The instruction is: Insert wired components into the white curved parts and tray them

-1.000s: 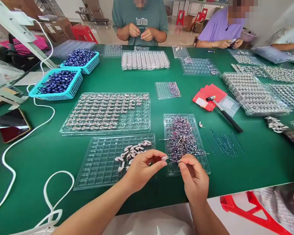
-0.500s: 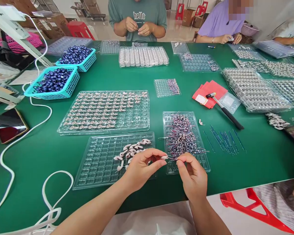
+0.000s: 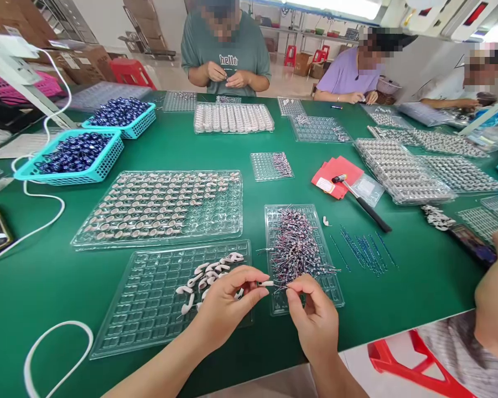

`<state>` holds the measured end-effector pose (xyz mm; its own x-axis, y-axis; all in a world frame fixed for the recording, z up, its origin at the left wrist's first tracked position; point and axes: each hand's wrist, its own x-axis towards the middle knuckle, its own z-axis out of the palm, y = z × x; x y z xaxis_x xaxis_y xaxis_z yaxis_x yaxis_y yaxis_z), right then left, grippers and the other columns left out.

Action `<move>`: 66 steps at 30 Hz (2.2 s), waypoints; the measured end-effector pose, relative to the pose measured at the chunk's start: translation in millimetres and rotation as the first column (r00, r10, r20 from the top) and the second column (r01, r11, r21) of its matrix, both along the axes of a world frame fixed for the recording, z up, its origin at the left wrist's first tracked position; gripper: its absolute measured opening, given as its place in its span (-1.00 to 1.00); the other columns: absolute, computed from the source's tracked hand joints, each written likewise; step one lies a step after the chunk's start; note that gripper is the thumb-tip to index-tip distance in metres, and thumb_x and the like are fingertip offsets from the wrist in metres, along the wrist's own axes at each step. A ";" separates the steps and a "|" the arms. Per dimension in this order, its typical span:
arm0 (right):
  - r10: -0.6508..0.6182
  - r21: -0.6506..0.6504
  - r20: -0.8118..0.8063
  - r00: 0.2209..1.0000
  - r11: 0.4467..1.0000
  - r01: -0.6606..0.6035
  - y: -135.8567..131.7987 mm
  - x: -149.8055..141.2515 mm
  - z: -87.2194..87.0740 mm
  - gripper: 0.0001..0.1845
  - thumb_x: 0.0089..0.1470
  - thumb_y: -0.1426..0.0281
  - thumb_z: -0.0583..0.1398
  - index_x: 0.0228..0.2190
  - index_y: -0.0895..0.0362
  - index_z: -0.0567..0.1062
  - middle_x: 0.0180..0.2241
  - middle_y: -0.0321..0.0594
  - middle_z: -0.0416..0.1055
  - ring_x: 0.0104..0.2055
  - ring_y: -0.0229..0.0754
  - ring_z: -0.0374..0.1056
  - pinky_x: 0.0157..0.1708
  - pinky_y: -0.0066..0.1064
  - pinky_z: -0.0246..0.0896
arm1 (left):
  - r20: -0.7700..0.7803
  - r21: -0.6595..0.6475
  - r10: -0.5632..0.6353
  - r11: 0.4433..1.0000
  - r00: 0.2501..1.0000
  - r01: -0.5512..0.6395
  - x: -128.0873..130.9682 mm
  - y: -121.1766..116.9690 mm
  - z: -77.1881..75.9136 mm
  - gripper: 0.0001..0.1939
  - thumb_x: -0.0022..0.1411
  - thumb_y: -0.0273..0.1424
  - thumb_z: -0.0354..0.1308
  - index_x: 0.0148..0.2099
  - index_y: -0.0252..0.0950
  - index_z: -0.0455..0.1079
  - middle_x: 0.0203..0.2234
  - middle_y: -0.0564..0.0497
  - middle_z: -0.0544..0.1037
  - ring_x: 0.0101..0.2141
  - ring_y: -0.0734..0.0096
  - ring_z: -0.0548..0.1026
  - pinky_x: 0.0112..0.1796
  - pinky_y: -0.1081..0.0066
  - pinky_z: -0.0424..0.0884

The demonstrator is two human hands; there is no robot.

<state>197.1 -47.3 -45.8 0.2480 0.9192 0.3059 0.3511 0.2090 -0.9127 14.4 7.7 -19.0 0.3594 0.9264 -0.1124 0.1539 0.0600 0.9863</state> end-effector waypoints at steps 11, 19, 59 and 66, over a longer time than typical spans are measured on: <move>0.001 0.028 0.073 0.997 1.000 -0.003 3.7 -1.5 4.9 -0.87 0.16 0.53 0.18 -0.33 0.05 0.47 -0.42 -0.34 0.42 -0.36 -0.28 0.38 -0.35 -0.47 0.32 | -0.016 0.032 -0.019 0.999 1.000 0.020 -0.5 1.0 0.4 -0.84 0.24 -0.31 0.24 -0.15 -0.16 0.59 -0.31 -0.02 0.54 -0.35 0.36 0.47 -0.30 0.41 0.42; 0.012 0.020 0.116 0.993 1.000 -0.014 3.1 -2.2 4.9 -0.84 0.16 0.53 0.20 -0.27 0.03 0.51 -0.38 -0.33 0.48 -0.34 -0.29 0.42 -0.32 -0.49 0.34 | -0.082 0.043 -0.075 0.996 0.994 0.079 -1.6 0.4 2.1 -0.80 0.30 -0.27 0.20 -0.08 -0.14 0.57 -0.32 -0.01 0.53 -0.33 0.34 0.46 -0.30 0.40 0.39; -0.052 -0.006 -0.045 0.998 0.999 0.052 -1.6 -0.2 4.4 -0.91 0.17 0.44 0.23 -0.30 0.08 0.57 -0.33 -0.21 0.54 -0.31 -0.21 0.47 -0.34 -0.43 0.43 | 0.131 -0.265 -0.055 0.960 0.990 0.088 4.0 -0.3 10.8 -0.72 0.21 -0.23 0.27 -0.12 -0.30 0.55 -0.32 -0.06 0.60 -0.34 0.37 0.50 -0.30 0.41 0.45; -0.032 0.019 -0.009 0.999 0.999 0.032 -1.9 -0.4 1.1 -0.87 0.17 0.49 0.21 -0.26 0.06 0.54 -0.32 -0.21 0.51 -0.26 -0.20 0.45 -0.30 -0.39 0.41 | 0.096 -0.217 -0.038 0.975 0.995 0.058 4.3 -0.4 10.3 -0.74 0.20 -0.24 0.26 -0.13 -0.29 0.55 -0.32 -0.05 0.59 -0.30 0.33 0.52 -0.24 0.38 0.48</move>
